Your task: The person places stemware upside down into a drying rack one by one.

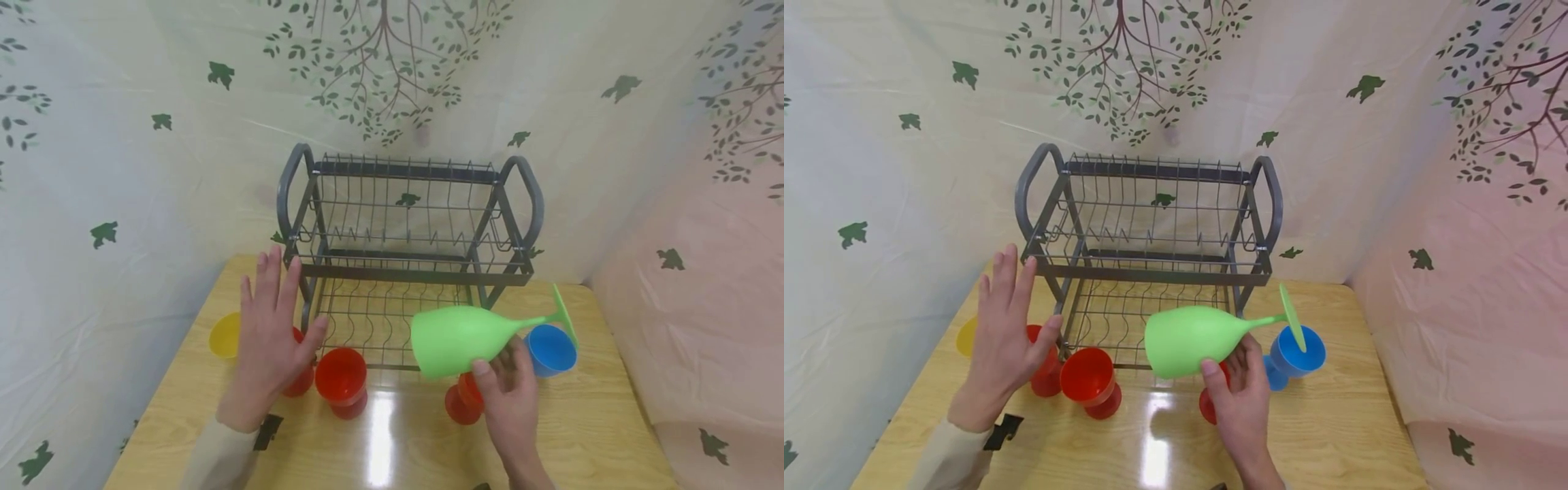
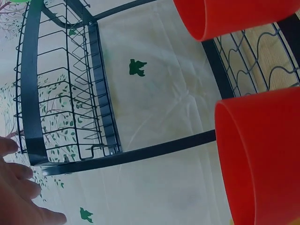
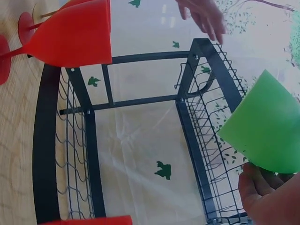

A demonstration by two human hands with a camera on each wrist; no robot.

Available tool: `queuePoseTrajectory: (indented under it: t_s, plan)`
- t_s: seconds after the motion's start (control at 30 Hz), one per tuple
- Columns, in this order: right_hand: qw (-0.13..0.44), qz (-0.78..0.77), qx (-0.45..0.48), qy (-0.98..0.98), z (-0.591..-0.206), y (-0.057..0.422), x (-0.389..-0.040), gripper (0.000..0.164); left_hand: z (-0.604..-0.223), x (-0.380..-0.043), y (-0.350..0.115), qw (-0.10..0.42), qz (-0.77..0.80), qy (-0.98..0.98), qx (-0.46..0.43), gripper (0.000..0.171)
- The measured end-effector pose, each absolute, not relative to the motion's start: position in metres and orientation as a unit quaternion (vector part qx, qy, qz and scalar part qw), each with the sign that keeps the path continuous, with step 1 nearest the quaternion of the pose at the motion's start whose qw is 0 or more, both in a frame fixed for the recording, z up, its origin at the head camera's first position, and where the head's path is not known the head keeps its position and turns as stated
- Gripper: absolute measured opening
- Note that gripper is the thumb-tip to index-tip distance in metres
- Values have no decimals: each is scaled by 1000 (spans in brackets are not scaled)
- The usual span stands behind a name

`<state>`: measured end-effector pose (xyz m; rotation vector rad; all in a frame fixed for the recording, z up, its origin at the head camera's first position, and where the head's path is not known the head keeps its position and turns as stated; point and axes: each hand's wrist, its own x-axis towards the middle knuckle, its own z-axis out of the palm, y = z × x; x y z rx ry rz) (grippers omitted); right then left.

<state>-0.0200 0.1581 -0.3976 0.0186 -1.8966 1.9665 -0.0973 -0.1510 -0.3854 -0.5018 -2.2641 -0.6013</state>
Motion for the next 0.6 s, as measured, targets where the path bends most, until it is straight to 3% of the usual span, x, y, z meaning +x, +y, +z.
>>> queuePoseTrajectory:
  t_s: [0.2, 0.6]
  plan:
    - [213, 703, 24, -678, -394, 169, -21, 59, -384, -95, -155, 317, -202, -910, -175, 88]
    - [256, 699, 55, -665, -374, 195, -27, 58, -386, -95, -157, 306, -173, -919, -176, 91]
